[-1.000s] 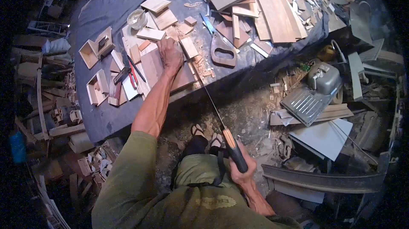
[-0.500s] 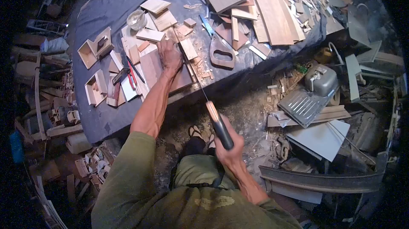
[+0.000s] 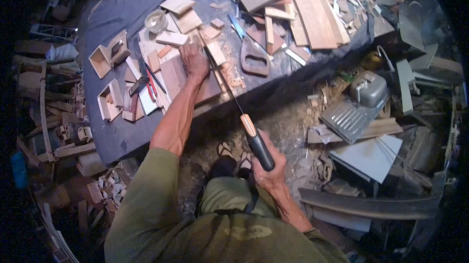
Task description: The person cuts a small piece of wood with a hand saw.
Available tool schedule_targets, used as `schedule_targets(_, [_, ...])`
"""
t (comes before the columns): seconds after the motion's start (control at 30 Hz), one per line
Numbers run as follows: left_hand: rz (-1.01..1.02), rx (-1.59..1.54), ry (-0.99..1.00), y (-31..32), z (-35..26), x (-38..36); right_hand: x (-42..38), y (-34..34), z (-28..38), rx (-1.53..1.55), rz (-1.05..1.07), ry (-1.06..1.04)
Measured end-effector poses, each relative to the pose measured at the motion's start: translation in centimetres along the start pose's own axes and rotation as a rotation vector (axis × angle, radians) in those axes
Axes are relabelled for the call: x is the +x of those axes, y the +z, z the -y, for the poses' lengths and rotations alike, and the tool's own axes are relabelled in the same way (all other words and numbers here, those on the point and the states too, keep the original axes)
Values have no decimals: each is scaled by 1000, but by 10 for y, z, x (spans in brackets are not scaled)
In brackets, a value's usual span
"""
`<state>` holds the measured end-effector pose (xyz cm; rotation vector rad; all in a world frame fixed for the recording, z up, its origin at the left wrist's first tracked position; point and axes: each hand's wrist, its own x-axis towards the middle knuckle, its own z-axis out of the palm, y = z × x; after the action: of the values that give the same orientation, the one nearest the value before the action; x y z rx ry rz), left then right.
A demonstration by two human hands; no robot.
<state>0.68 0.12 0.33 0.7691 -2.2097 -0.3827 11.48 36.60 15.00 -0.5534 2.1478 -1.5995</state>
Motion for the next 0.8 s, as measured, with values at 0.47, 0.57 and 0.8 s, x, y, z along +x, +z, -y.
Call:
schedule_targets(0.47, [-36,12,34,0,-3,7,-33,-3,-18,-55,-54,-2])
schedule_targets(0.57, [29,31,37,-7,1,-1,-38,-5,-16,-98,-71,-118])
schedule_targets(0.8, [-79,52,86,0,6,-2,-16,15,-55,-52,-84,-74])
